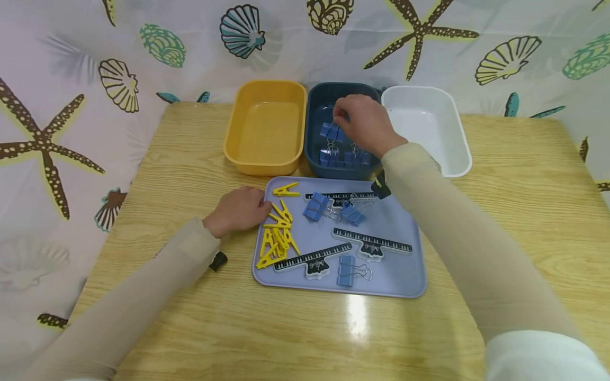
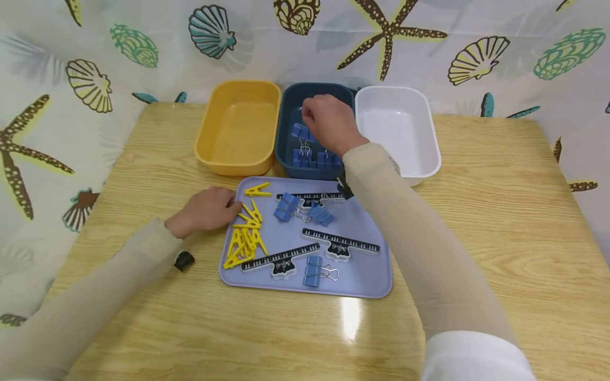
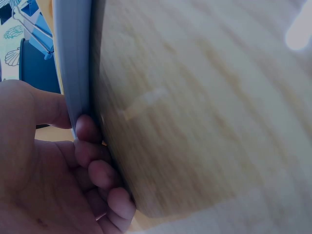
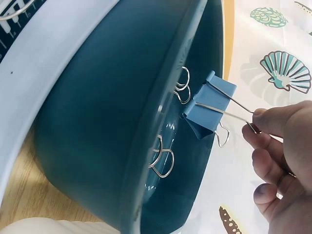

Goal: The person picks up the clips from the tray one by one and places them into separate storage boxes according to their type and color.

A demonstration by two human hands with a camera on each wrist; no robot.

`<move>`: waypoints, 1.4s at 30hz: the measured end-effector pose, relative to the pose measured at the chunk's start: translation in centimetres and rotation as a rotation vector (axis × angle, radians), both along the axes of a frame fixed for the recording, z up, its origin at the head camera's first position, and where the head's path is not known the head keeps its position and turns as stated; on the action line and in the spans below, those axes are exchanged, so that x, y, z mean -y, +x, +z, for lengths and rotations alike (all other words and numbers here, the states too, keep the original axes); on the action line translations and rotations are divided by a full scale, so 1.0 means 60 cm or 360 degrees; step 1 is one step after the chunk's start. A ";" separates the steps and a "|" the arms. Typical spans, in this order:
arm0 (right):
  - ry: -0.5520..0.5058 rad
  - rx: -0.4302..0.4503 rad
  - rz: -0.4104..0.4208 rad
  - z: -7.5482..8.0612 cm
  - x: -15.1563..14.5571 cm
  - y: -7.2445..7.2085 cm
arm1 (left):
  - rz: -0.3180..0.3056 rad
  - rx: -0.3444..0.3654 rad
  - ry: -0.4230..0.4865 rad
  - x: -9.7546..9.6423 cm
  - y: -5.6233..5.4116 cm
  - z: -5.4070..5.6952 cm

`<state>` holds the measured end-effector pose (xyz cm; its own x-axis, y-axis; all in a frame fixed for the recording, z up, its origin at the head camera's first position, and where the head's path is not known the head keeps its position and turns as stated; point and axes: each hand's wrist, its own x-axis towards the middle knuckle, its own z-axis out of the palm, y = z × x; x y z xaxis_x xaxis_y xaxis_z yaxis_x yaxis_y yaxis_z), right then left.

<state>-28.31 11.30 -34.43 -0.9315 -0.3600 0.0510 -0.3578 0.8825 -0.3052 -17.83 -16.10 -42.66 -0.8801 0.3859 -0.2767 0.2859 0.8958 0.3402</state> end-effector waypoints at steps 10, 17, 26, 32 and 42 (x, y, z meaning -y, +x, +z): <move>0.0039 -0.0078 -0.0008 -0.008 0.001 -0.002 | 0.0016 0.0022 -0.0010 -0.002 0.000 0.001; 0.0050 -0.0090 -0.0018 -0.012 0.004 -0.005 | 0.0024 0.0021 -0.0015 -0.001 0.000 -0.001; 0.0055 -0.0068 -0.0031 -0.012 0.005 -0.007 | 0.0023 0.0015 -0.0016 -0.001 0.001 0.002; 0.0051 -0.0087 -0.0026 -0.013 0.007 -0.009 | 0.0027 0.0015 -0.0018 -0.001 0.002 0.003; 0.0054 -0.0113 -0.0046 -0.016 0.012 -0.015 | 0.0015 0.0000 -0.0012 -0.001 0.001 0.000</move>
